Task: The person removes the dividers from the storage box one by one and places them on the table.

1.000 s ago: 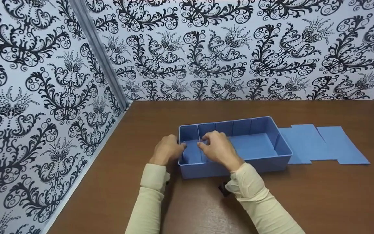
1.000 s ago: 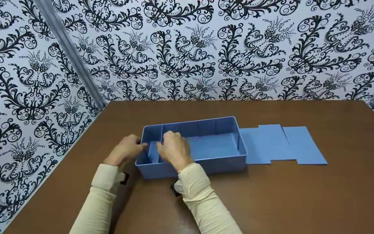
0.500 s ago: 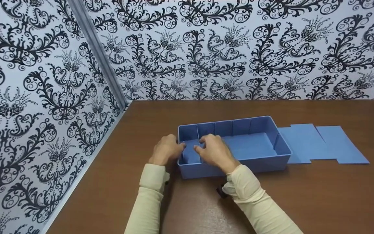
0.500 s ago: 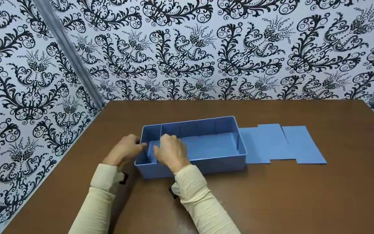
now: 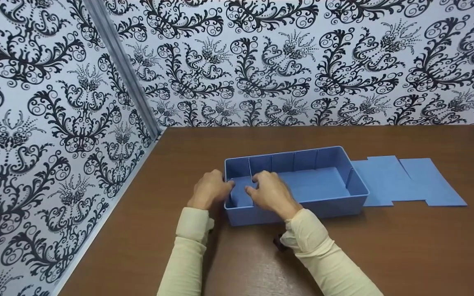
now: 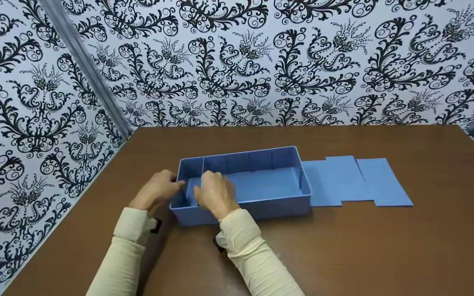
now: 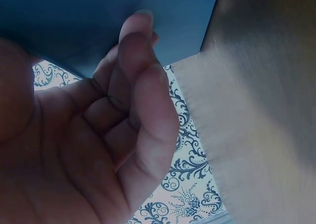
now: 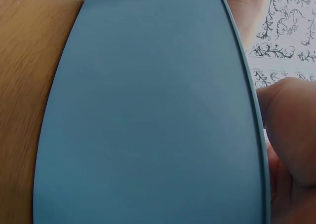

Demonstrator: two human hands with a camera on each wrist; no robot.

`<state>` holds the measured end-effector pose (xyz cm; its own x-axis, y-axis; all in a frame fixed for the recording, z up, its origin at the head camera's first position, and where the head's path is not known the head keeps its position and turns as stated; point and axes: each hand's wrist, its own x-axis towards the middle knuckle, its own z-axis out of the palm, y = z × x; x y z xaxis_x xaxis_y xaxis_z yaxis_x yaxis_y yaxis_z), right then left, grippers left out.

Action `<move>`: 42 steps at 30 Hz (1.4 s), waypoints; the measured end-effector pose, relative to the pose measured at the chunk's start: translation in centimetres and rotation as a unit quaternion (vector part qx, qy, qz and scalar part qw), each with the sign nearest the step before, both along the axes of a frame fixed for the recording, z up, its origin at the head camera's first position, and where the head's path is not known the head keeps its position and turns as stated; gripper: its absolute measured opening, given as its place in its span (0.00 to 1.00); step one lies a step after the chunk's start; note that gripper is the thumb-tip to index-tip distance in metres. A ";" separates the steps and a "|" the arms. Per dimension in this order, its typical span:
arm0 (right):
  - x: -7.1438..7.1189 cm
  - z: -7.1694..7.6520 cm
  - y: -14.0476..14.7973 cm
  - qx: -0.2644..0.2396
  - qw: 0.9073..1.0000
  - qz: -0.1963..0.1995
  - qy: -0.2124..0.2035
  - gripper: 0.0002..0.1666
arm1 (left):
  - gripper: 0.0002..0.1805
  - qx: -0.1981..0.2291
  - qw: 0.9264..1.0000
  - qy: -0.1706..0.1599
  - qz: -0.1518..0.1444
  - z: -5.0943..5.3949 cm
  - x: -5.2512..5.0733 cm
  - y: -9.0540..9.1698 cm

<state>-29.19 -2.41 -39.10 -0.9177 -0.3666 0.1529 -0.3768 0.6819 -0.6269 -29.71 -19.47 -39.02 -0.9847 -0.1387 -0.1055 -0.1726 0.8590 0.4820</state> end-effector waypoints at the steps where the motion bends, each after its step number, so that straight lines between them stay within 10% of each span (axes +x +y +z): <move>1: 0.0 0.0 0.0 0.000 1.000 -0.001 0.002 0.22 | 0.22 -0.001 1.000 0.000 0.000 0.0 0.0 0.0; 42: 0.2 0.4 -0.1 -0.085 0.996 -0.009 0.020 0.18 | 0.18 0.008 1.000 -0.004 0.003 0.0 0.0 -0.1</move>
